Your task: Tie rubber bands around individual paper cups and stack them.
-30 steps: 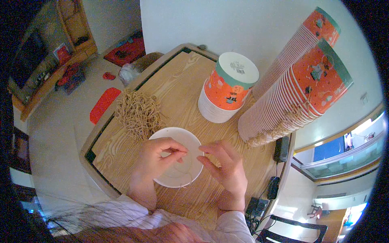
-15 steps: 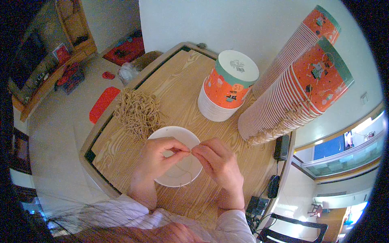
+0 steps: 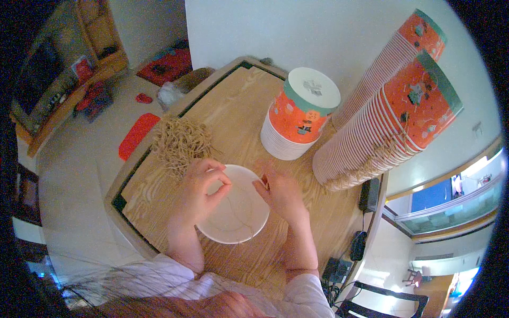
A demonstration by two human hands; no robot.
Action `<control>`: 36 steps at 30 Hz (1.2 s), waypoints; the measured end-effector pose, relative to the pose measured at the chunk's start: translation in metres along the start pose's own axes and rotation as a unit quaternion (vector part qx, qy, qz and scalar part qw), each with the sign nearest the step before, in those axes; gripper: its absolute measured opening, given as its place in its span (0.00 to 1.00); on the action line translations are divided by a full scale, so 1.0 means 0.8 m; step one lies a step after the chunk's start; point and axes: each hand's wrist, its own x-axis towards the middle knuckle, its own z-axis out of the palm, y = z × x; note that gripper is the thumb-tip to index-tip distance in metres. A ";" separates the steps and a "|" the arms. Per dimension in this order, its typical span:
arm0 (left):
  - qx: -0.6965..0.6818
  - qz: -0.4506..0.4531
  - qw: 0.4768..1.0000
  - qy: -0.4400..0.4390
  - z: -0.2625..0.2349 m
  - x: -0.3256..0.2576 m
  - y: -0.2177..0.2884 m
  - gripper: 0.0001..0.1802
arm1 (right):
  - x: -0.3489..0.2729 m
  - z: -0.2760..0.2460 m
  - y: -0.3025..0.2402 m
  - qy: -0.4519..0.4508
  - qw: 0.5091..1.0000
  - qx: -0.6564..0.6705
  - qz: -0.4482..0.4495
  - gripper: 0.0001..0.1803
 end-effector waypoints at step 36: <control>0.010 -0.088 0.996 0.020 0.024 0.014 -0.008 0.09 | -0.040 -0.024 -0.044 0.111 0.990 0.005 -0.085 0.16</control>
